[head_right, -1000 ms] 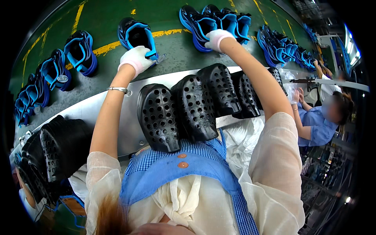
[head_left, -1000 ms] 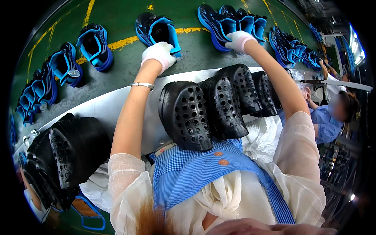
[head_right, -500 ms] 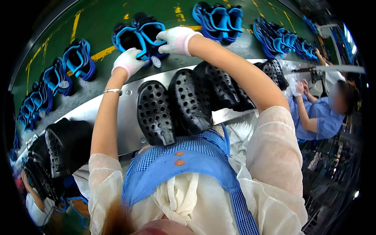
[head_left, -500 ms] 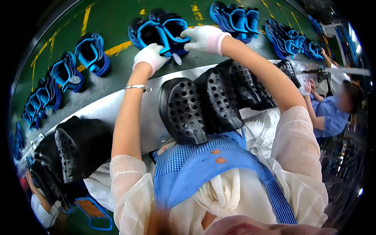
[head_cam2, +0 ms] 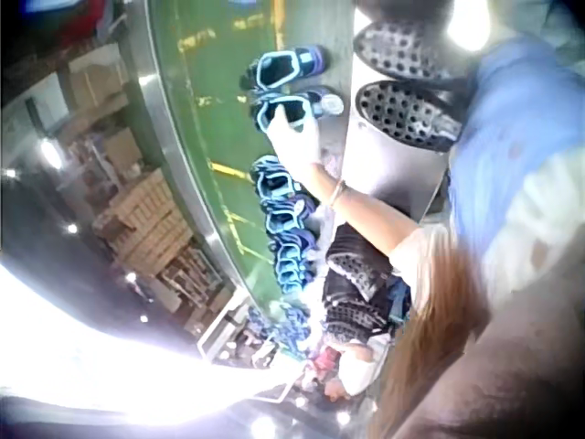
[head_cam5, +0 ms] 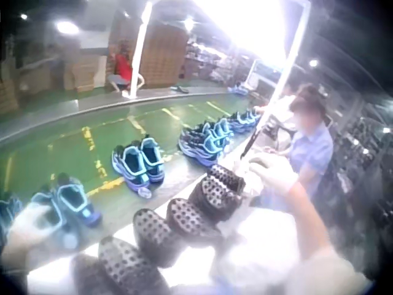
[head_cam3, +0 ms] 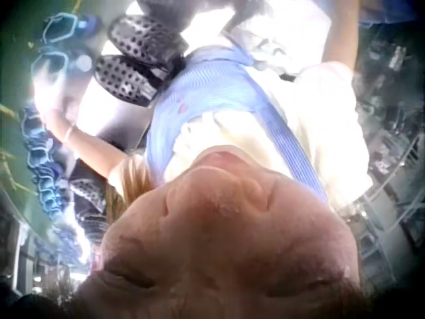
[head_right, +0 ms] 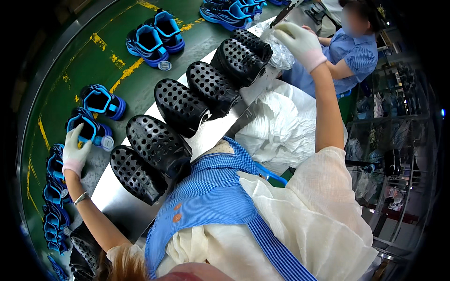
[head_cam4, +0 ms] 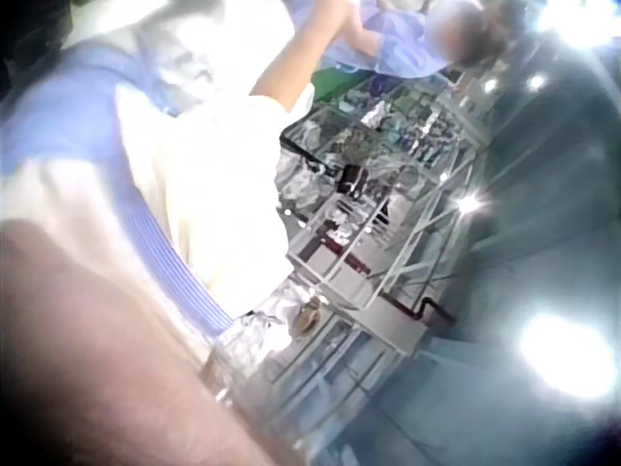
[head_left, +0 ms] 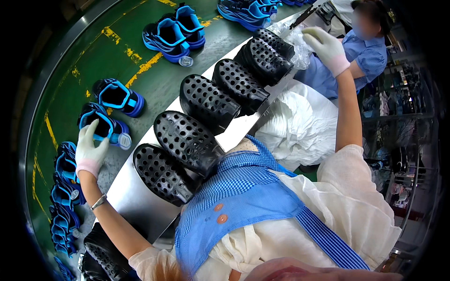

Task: The person picks up and turns over black perforated shoe components from a conveyor line, then places a small blue sticker inside a blue and black shoe.

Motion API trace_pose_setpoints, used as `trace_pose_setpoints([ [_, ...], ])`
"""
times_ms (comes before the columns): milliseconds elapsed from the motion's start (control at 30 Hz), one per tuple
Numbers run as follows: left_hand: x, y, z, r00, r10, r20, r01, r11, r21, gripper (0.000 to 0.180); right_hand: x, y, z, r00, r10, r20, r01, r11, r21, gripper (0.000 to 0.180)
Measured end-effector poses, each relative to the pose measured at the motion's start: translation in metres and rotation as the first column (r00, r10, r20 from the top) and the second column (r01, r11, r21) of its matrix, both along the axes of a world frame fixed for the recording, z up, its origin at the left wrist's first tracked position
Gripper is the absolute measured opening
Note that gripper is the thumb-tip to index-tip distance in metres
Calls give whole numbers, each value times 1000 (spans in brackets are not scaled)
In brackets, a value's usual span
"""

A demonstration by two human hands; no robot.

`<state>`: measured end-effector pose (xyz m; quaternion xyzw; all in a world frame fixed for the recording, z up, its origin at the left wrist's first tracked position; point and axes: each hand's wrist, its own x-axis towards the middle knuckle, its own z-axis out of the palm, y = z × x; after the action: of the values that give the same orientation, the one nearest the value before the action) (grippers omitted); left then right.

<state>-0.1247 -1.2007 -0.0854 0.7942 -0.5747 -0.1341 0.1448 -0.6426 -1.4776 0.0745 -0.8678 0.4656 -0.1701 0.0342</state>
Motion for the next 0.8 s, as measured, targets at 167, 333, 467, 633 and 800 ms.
trace_pose_setpoints([
  [167, -4, -37, 14, 991, 98, 96, -78, 978, -195, 50, -12, -11, -53, 995, -98, -9, 98, 972, 214, 34],
  [333, 7, -82, -12, 973, 27, 230, 2, 992, -125, 55, -8, -26, -67, 971, -18, -239, 8, 999, -42, 41],
  [467, 34, -91, -33, 992, 41, 123, -26, 993, -117, 47, -8, -34, -74, 971, 120, -205, -134, 989, -58, 36],
  [633, 37, -107, -27, 977, 187, 103, -193, 980, 45, 52, -16, -30, -81, 967, 168, -191, -184, 980, -69, 36],
  [800, 55, -116, -30, 960, 272, 63, -280, 934, 220, 57, -12, -31, -79, 958, 120, -261, -128, 992, -15, 40],
])
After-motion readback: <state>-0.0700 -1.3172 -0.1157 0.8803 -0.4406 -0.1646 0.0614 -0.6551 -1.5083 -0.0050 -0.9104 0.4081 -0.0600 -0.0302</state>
